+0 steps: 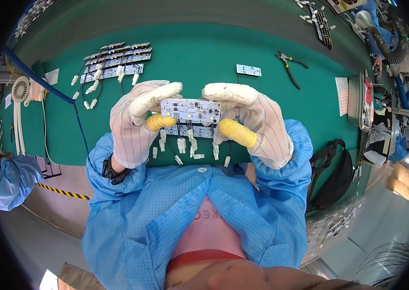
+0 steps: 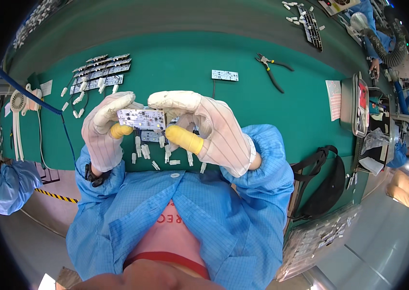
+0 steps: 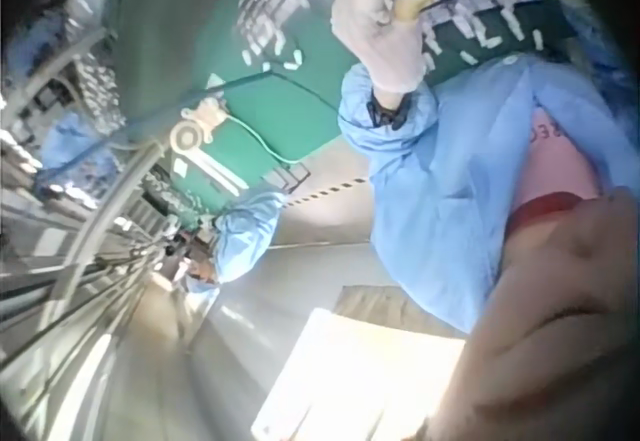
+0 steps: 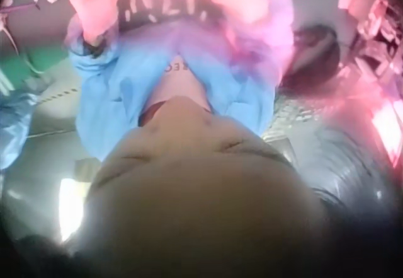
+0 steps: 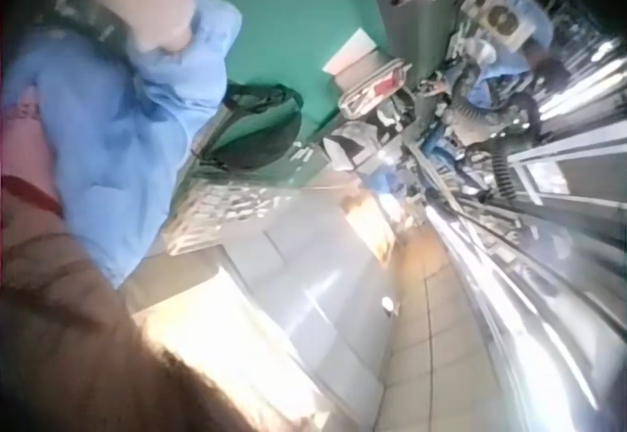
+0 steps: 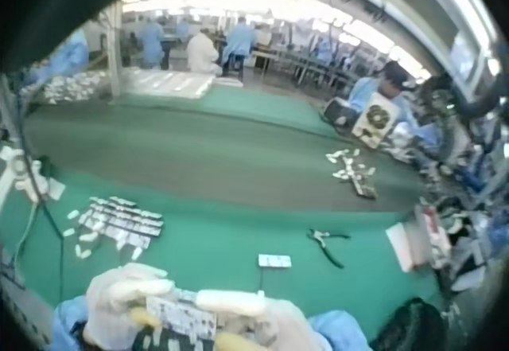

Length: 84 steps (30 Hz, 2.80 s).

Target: Assembling and inspecting printed circuit boards, including using pliers to trim or adjust components.

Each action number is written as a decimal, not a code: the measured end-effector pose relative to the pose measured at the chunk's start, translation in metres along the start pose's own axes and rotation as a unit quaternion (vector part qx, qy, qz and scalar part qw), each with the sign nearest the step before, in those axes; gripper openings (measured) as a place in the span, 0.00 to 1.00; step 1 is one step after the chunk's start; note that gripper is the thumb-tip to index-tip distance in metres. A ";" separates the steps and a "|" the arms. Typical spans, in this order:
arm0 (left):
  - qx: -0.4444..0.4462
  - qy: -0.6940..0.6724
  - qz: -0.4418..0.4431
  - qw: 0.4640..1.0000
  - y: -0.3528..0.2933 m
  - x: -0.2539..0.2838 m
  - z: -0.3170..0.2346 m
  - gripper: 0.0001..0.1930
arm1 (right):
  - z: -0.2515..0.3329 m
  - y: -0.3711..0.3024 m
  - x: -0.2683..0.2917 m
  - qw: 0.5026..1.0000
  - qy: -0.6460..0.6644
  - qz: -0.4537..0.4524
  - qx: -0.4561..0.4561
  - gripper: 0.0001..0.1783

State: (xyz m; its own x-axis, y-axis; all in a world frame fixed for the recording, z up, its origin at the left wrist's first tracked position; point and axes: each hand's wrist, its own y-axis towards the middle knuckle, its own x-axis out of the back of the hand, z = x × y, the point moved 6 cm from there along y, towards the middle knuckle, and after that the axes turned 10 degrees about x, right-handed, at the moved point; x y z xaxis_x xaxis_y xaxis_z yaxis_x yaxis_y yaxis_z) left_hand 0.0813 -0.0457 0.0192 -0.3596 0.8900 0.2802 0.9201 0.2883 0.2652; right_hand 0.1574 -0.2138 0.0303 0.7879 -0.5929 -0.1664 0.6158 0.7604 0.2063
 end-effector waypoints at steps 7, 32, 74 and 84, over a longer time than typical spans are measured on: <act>-0.010 0.006 0.008 1.000 -0.001 -0.001 0.000 0.23 | 0.003 -0.003 0.001 0.999 -0.020 0.020 0.031 0.29; -0.098 0.045 0.010 0.994 -0.001 0.004 -0.012 0.25 | 0.004 -0.003 0.002 0.998 -0.063 0.030 0.010 0.29; 0.093 0.542 -0.160 0.820 0.113 0.158 0.136 0.13 | -0.062 0.013 0.130 0.878 -0.468 -0.095 0.025 0.20; 0.019 0.078 0.147 0.986 0.014 -0.014 -0.014 0.29 | 0.019 0.013 -0.004 0.851 -0.460 -0.013 0.253 0.25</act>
State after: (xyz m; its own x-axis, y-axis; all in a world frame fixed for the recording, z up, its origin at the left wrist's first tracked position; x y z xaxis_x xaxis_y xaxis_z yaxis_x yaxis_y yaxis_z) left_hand 0.0967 -0.0592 0.0321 -0.0934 0.8732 0.4783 0.9922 0.0418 0.1175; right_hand 0.1619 -0.2066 0.0516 0.2992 -0.7419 0.6001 0.3728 0.6697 0.6422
